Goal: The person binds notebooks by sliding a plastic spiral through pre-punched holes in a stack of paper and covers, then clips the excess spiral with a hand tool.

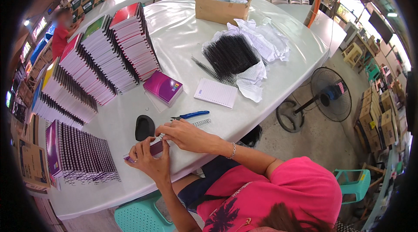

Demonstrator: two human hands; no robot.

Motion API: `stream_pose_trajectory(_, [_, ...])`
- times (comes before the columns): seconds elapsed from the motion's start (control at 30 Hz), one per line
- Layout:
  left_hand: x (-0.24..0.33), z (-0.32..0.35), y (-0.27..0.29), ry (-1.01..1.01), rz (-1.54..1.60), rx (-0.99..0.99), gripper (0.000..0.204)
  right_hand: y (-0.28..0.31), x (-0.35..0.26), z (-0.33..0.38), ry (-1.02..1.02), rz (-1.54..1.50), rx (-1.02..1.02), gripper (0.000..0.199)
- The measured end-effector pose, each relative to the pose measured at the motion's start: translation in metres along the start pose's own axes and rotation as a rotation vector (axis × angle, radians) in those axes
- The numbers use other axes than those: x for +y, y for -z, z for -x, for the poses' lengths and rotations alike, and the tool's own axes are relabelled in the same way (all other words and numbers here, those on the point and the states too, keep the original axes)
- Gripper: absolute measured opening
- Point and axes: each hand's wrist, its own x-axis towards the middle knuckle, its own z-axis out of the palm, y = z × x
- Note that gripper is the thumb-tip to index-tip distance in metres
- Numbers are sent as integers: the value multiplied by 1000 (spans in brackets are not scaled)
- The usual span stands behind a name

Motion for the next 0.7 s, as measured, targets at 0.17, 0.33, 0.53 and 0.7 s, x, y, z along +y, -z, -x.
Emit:
stream_pose_trajectory(0.17, [0, -1, -1, 13, 52, 75, 30, -2, -1, -1, 45, 120, 47, 18])
stream_pose_trajectory(0.33, [-1, -3, 2, -51, 19, 74, 28, -3, -2, -2, 86, 42, 85, 20])
stream_pose_trajectory(0.53, [3, -1, 4, -28, 19, -4, 25, -2, 1, 1, 103, 41, 106, 21])
stream_pose_trajectory(0.7, [3, -1, 7, -28, 8, -1, 26, -1, -1, 1, 107, 40, 104, 23])
